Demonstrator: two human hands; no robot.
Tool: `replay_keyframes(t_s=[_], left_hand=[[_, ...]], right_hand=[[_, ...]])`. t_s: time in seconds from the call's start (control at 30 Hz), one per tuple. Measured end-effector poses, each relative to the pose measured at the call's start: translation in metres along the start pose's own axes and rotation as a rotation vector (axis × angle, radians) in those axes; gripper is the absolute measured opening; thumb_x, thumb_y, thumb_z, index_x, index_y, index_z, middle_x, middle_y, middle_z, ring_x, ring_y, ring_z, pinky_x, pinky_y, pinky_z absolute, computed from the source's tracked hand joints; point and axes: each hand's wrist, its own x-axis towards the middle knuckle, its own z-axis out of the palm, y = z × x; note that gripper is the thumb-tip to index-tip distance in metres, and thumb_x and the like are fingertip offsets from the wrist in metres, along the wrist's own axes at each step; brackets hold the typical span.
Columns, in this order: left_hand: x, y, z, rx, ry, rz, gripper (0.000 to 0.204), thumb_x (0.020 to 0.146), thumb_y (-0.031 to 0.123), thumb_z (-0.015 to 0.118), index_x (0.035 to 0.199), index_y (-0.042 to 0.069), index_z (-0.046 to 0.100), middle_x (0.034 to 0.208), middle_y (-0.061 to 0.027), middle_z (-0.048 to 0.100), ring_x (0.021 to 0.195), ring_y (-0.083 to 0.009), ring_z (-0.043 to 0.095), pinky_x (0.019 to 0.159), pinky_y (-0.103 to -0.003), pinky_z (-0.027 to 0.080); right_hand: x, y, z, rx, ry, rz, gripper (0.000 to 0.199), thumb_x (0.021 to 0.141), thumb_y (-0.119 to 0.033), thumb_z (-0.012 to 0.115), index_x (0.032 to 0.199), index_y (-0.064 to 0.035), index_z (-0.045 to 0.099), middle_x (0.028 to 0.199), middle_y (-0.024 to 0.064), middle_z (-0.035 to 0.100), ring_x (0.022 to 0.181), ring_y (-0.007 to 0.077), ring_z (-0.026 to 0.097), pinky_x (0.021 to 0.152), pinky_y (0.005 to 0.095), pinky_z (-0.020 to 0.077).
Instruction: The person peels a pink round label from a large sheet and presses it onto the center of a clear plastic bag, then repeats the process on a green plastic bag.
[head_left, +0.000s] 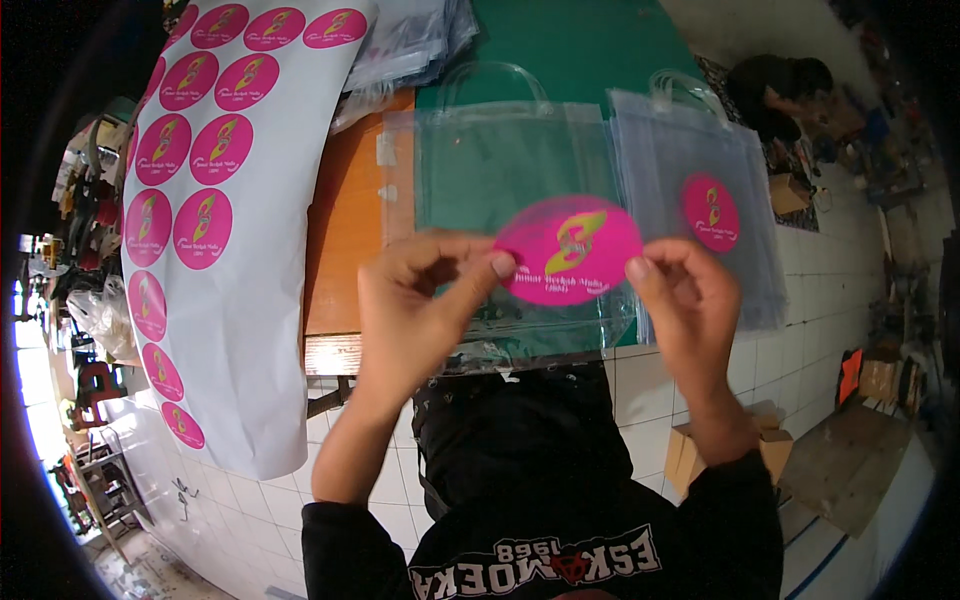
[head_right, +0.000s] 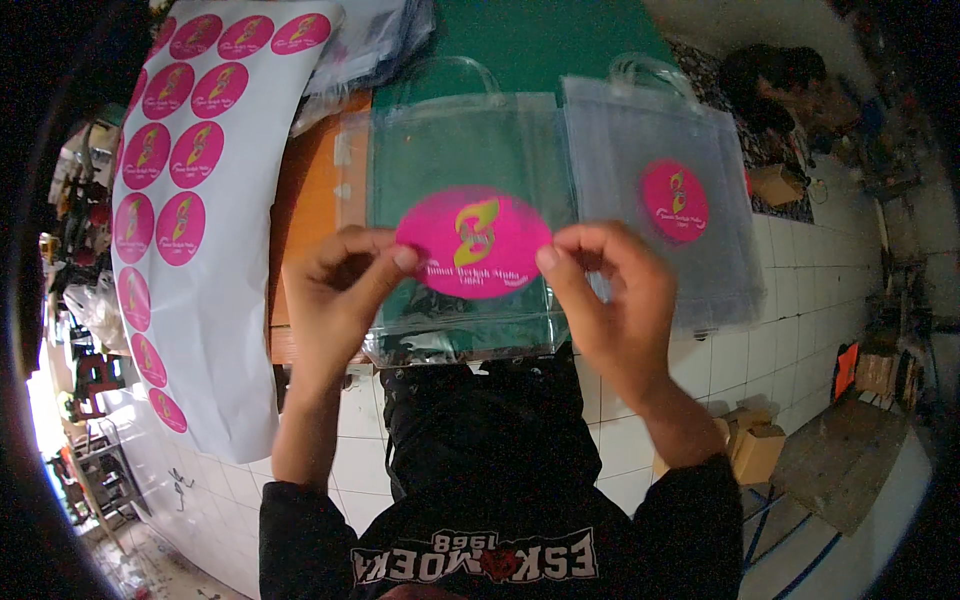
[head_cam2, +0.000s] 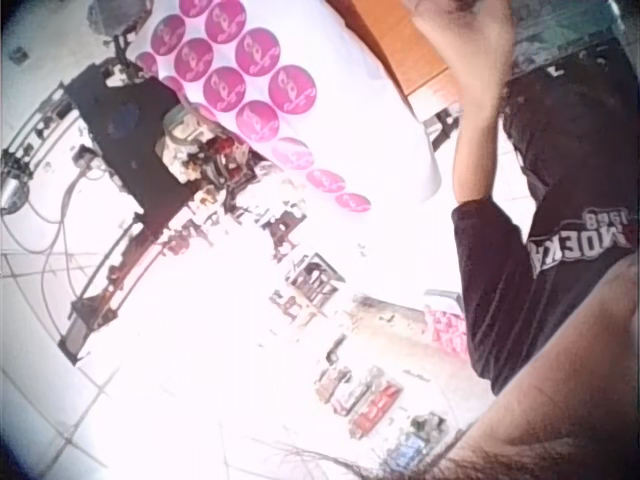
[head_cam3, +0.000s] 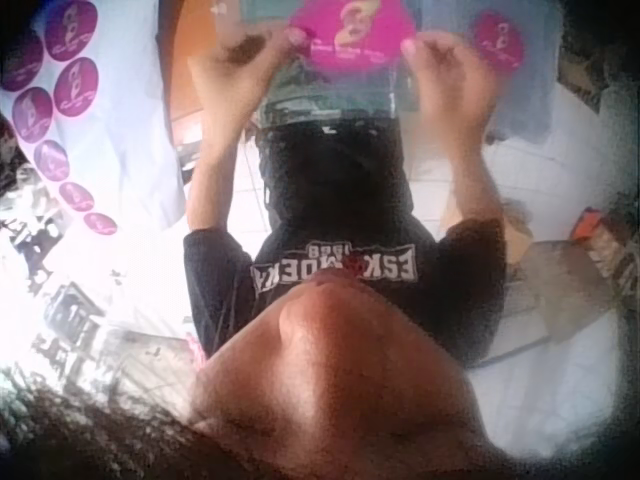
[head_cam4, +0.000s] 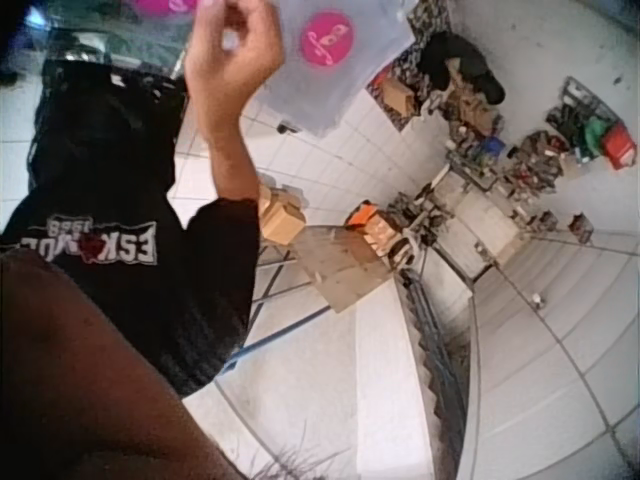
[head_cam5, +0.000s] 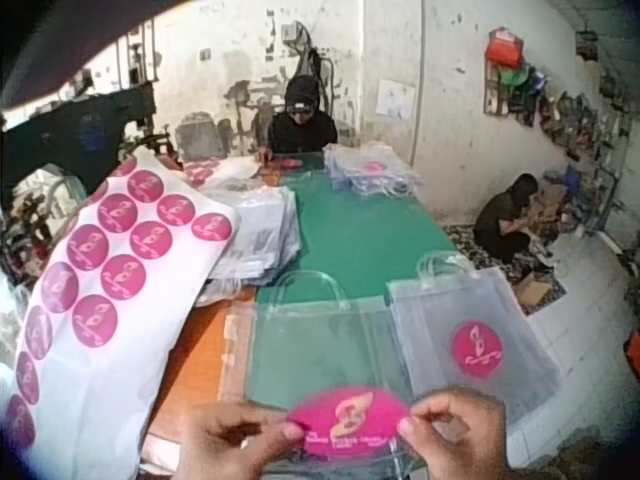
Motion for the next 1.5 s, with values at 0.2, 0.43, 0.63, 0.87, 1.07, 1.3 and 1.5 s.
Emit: replay_keyframes(t_s=[0.2, 0.43, 0.63, 0.87, 1.07, 1.3, 1.5], left_hand=[[0.055, -0.001, -0.024, 0.003, -0.079, -0.162, 0.024, 0.094, 0.016, 0.081, 0.104, -0.005, 0.076, 0.092, -0.0103, 0.077, 0.082, -0.0151, 0.073, 0.08, -0.029, 0.06], [0.088, -0.012, -0.042, 0.112, -0.155, -0.315, 0.025, 0.094, 0.021, 0.081, 0.104, -0.001, 0.078, 0.09, -0.009, 0.077, 0.079, -0.0134, 0.072, 0.078, -0.028, 0.059], [0.093, -0.036, -0.046, 0.054, -0.19, -0.565, 0.029, 0.091, 0.022, 0.085, 0.103, -0.003, 0.078, 0.085, -0.0072, 0.075, 0.072, -0.0111, 0.069, 0.071, -0.024, 0.057], [0.091, -0.047, -0.045, 0.05, -0.183, -0.637, 0.026, 0.092, 0.02, 0.084, 0.103, -0.003, 0.077, 0.083, -0.0065, 0.075, 0.069, -0.0097, 0.067, 0.068, -0.022, 0.056], [0.087, -0.057, -0.048, 0.047, -0.192, -0.656, 0.032, 0.092, 0.019, 0.083, 0.112, -0.005, 0.075, 0.085, -0.007, 0.075, 0.071, -0.0105, 0.068, 0.069, -0.023, 0.057], [0.082, -0.058, -0.046, -0.019, -0.135, -0.566, 0.06, 0.089, 0.01, 0.084, 0.138, -0.014, 0.057, 0.089, -0.0106, 0.074, 0.073, -0.012, 0.07, 0.069, -0.024, 0.059], [0.084, -0.06, -0.049, -0.033, -0.144, -0.589, 0.038, 0.09, 0.011, 0.084, 0.117, -0.01, 0.068, 0.087, -0.0102, 0.074, 0.073, -0.0119, 0.07, 0.068, -0.023, 0.059]], right_hand=[[0.062, -0.011, 0.01, -0.045, -0.214, 0.107, 0.02, 0.099, -0.015, 0.073, 0.105, 0.0033, 0.073, 0.084, 0.0028, 0.073, 0.076, 0.0073, 0.066, 0.069, 0.0226, 0.0516], [0.092, 0.021, 0.025, 0.067, -0.263, 0.285, 0.023, 0.097, -0.017, 0.075, 0.107, 0.0035, 0.074, 0.089, 0.0059, 0.075, 0.075, 0.0097, 0.068, 0.068, 0.024, 0.0545], [0.097, 0.055, 0.031, 0.074, -0.314, 0.503, 0.026, 0.094, -0.021, 0.077, 0.108, 0.0016, 0.075, 0.091, 0.0061, 0.075, 0.07, 0.0101, 0.066, 0.064, 0.0238, 0.0521], [0.098, 0.064, 0.039, -0.026, -0.344, 0.606, 0.025, 0.094, -0.021, 0.077, 0.107, -0.0004, 0.076, 0.09, 0.0044, 0.075, 0.064, 0.007, 0.06, 0.053, 0.0216, 0.0438], [0.096, 0.066, 0.045, -0.041, -0.343, 0.588, 0.025, 0.094, -0.02, 0.077, 0.108, 0.0, 0.075, 0.088, 0.0034, 0.074, 0.059, 0.0054, 0.056, 0.05, 0.0204, 0.0419], [0.094, 0.066, 0.045, -0.082, -0.338, 0.589, 0.026, 0.094, -0.022, 0.077, 0.107, 0.0005, 0.075, 0.089, 0.0037, 0.074, 0.06, 0.0051, 0.056, 0.05, 0.0203, 0.0426], [0.094, 0.065, 0.046, -0.071, -0.334, 0.597, 0.026, 0.094, -0.022, 0.077, 0.106, 0.0003, 0.075, 0.089, 0.0041, 0.075, 0.06, 0.0052, 0.056, 0.05, 0.0204, 0.0432]])
